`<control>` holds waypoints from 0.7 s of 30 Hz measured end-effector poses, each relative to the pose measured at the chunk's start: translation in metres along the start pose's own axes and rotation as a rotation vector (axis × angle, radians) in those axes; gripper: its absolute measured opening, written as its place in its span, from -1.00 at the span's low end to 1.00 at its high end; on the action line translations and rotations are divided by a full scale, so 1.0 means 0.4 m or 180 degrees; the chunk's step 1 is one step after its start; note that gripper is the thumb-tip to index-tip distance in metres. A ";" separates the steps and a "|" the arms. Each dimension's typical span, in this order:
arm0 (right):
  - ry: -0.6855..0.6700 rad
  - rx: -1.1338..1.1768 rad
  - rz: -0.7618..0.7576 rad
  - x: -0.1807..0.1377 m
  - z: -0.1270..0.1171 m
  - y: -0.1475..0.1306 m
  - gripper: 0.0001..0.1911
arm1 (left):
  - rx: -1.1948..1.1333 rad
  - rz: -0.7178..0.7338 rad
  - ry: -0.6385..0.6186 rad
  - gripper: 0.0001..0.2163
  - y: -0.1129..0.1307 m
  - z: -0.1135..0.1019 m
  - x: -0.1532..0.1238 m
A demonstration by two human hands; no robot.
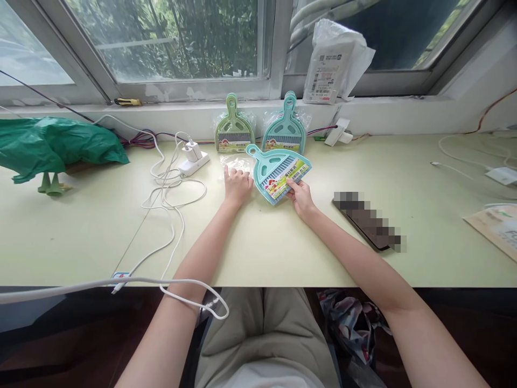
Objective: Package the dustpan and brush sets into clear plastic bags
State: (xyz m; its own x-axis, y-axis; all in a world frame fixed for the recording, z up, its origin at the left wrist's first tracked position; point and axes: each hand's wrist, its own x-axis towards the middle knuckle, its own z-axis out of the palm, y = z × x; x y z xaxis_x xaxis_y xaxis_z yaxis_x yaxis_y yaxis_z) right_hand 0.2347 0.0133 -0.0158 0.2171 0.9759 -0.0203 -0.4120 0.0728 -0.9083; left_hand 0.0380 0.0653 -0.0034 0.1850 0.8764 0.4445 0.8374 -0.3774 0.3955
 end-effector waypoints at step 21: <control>0.0033 -0.0042 -0.0040 0.007 -0.007 0.008 -0.80 | -0.0065 0.0203 -0.0833 -0.72 -0.010 0.024 0.013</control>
State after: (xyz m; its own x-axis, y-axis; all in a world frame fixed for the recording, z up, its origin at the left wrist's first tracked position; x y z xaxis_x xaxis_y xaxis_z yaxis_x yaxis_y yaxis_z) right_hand 0.2365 0.0157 -0.0198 0.2315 0.9727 -0.0130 -0.3973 0.0823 -0.9140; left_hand 0.0404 0.0743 -0.0103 0.3659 0.8972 0.2473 0.8097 -0.4379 0.3907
